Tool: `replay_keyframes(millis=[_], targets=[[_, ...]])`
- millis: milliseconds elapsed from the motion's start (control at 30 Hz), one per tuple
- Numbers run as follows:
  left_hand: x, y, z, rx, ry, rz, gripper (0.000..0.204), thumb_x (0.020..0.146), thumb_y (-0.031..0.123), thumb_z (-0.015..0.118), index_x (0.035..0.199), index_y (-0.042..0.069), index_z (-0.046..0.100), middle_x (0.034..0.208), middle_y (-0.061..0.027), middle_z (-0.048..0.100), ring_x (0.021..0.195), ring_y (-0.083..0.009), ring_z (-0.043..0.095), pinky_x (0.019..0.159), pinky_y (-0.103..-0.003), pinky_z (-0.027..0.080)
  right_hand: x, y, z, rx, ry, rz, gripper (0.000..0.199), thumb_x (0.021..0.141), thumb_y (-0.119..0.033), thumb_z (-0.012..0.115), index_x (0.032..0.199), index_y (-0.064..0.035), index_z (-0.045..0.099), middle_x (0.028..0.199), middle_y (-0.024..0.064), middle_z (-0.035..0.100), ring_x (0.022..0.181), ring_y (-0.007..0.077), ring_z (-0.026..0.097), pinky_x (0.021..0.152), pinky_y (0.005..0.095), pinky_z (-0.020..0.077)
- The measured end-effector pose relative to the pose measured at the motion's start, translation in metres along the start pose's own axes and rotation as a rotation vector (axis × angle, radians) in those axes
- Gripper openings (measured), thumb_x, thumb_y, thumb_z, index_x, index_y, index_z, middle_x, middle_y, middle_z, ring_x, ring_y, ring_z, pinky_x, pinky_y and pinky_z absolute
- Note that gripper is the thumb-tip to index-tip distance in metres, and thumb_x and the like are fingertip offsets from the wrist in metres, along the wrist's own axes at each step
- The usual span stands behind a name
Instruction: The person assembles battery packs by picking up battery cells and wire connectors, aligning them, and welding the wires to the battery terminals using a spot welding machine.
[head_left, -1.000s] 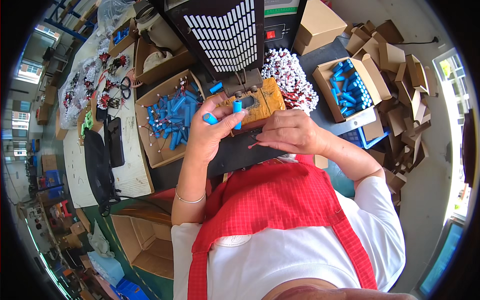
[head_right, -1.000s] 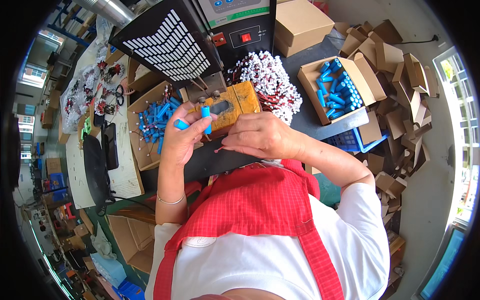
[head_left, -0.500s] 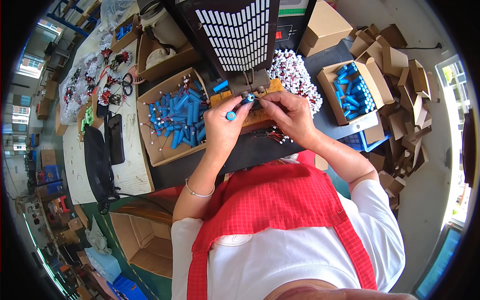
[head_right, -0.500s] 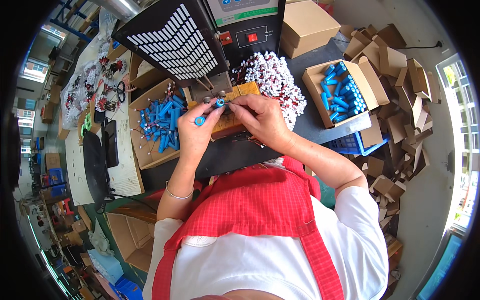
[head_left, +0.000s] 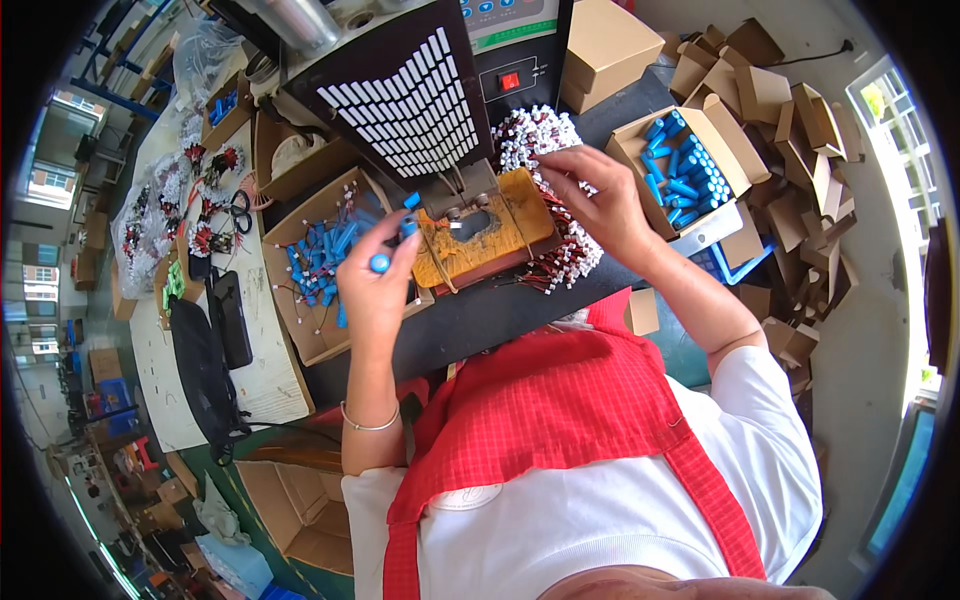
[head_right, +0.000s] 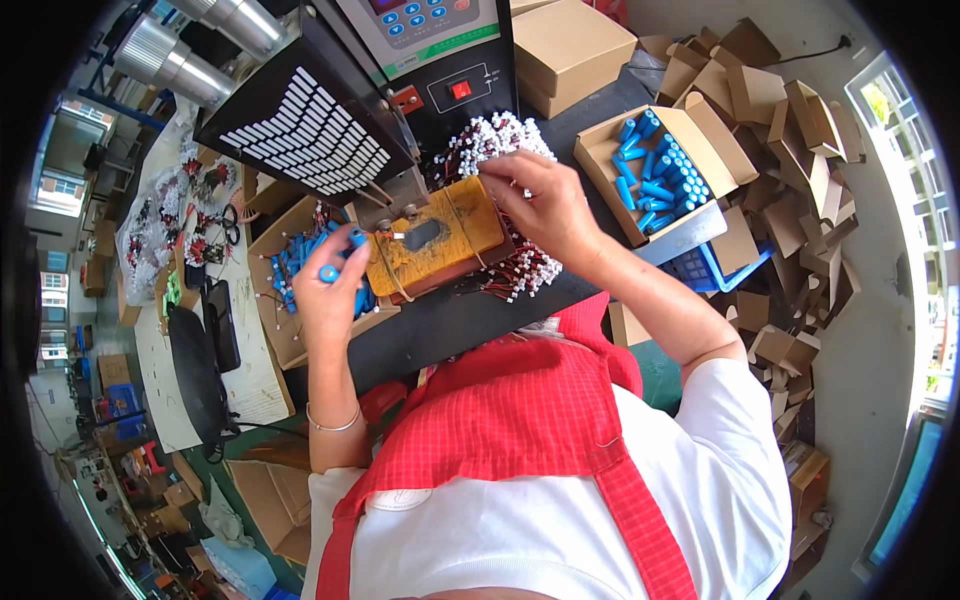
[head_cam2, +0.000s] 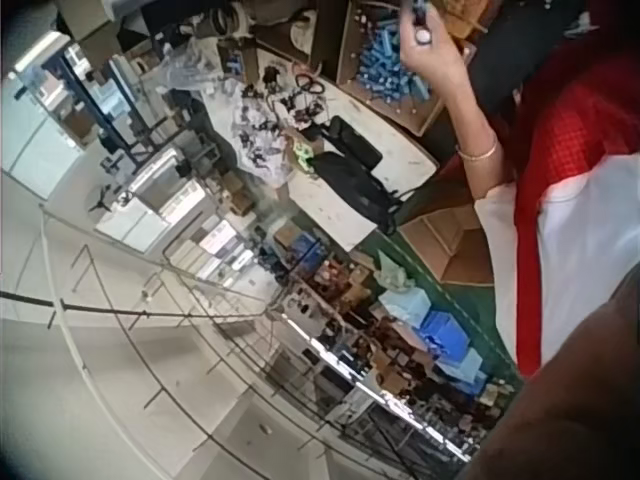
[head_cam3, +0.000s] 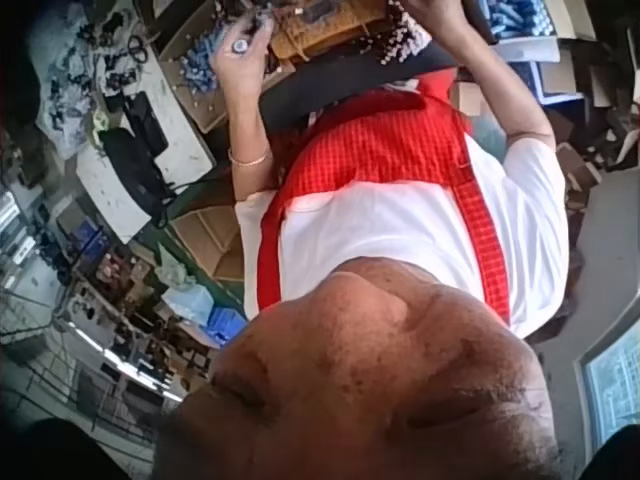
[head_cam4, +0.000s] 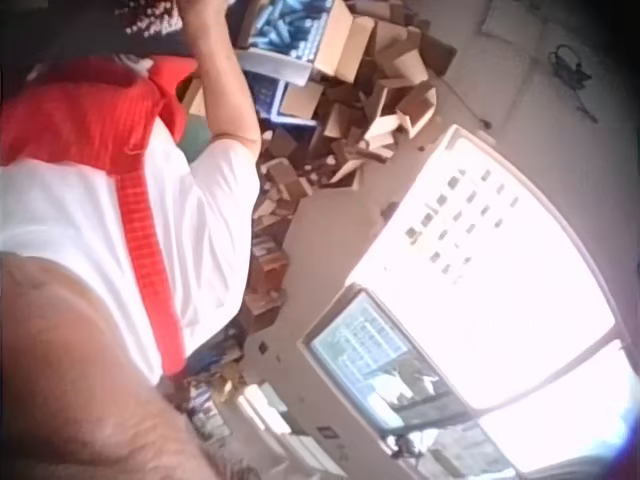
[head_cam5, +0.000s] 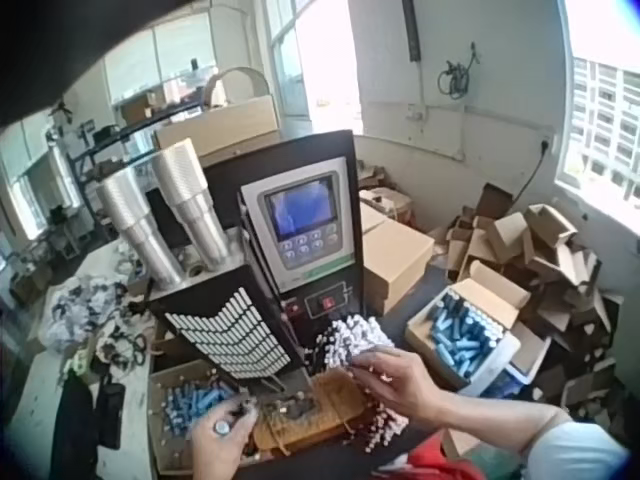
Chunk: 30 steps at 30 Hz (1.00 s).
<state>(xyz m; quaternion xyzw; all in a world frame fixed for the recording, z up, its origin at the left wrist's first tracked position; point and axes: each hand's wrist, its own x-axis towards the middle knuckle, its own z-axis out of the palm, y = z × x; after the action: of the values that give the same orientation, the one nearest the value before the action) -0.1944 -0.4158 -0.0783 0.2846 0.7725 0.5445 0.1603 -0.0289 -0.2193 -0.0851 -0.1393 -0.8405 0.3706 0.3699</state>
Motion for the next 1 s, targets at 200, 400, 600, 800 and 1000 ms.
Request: replay_keyframes(millis=[200, 400, 600, 800, 1000], targets=[[-0.004, -0.027, -0.035, -0.231, -0.005, -0.016, 0.044, 0.08, 0.003, 0.062, 0.12, 0.005, 0.044, 0.101, -0.0053, 0.053, 0.08, -0.0089, 0.048, 0.069, -0.022, 0.043, 0.017, 0.041, -0.026, -0.751, -0.271, -0.499, 0.025, 0.072, -0.01, 0.056, 0.096, -0.0144, 0.063, 0.117, 0.0056, 0.052, 0.115, 0.0254, 0.042, 0.095, 0.0394, 0.0353], [-0.016, -0.013, -0.022, -0.354, -0.09, 0.011, 0.023, 0.082, 0.0, 0.061, 0.105, -0.002, 0.059, 0.104, -0.0043, 0.051, 0.095, -0.0124, 0.054, 0.084, -0.023, 0.043, 0.017, 0.051, -0.05, -0.778, -0.352, -0.252, 0.008, 0.075, -0.015, 0.061, 0.075, -0.0074, 0.059, 0.07, 0.0059, 0.053, 0.074, 0.0194, 0.056, 0.076, 0.0357, 0.0401], [-0.012, -0.006, 0.017, -0.422, -0.095, 0.156, 0.025, 0.08, -0.002, 0.063, 0.105, -0.005, 0.058, 0.101, -0.0051, 0.052, 0.086, -0.0101, 0.056, 0.076, -0.021, 0.046, -0.008, 0.009, -0.057, -0.185, -0.151, 0.154, 0.01, 0.08, -0.01, 0.065, 0.082, 0.0001, 0.062, 0.073, 0.0077, 0.057, 0.064, 0.016, 0.056, 0.055, 0.0265, 0.0439], [-0.005, -0.011, 0.042, -0.135, -0.038, 0.253, 0.019, 0.075, 0.002, 0.069, 0.09, -0.007, 0.062, 0.079, -0.0069, 0.061, 0.063, -0.0086, 0.054, 0.058, -0.02, 0.043, -0.027, -0.021, -0.021, -0.179, -0.063, -0.145, 0.01, 0.071, -0.005, 0.069, 0.076, -0.0025, 0.06, 0.073, 0.0091, 0.057, 0.066, 0.0251, 0.059, 0.056, 0.0336, 0.0479], [-0.005, 0.004, 0.048, -0.017, -0.031, 0.395, 0.017, 0.074, 0.001, 0.069, 0.09, -0.004, 0.064, 0.075, -0.0086, 0.062, 0.059, -0.0111, 0.057, 0.052, -0.023, 0.043, -0.021, -0.026, -0.006, -0.137, -0.125, -0.119, 0.01, 0.071, -0.006, 0.069, 0.077, -0.002, 0.062, 0.07, 0.0092, 0.057, 0.065, 0.0246, 0.06, 0.055, 0.033, 0.0485]])
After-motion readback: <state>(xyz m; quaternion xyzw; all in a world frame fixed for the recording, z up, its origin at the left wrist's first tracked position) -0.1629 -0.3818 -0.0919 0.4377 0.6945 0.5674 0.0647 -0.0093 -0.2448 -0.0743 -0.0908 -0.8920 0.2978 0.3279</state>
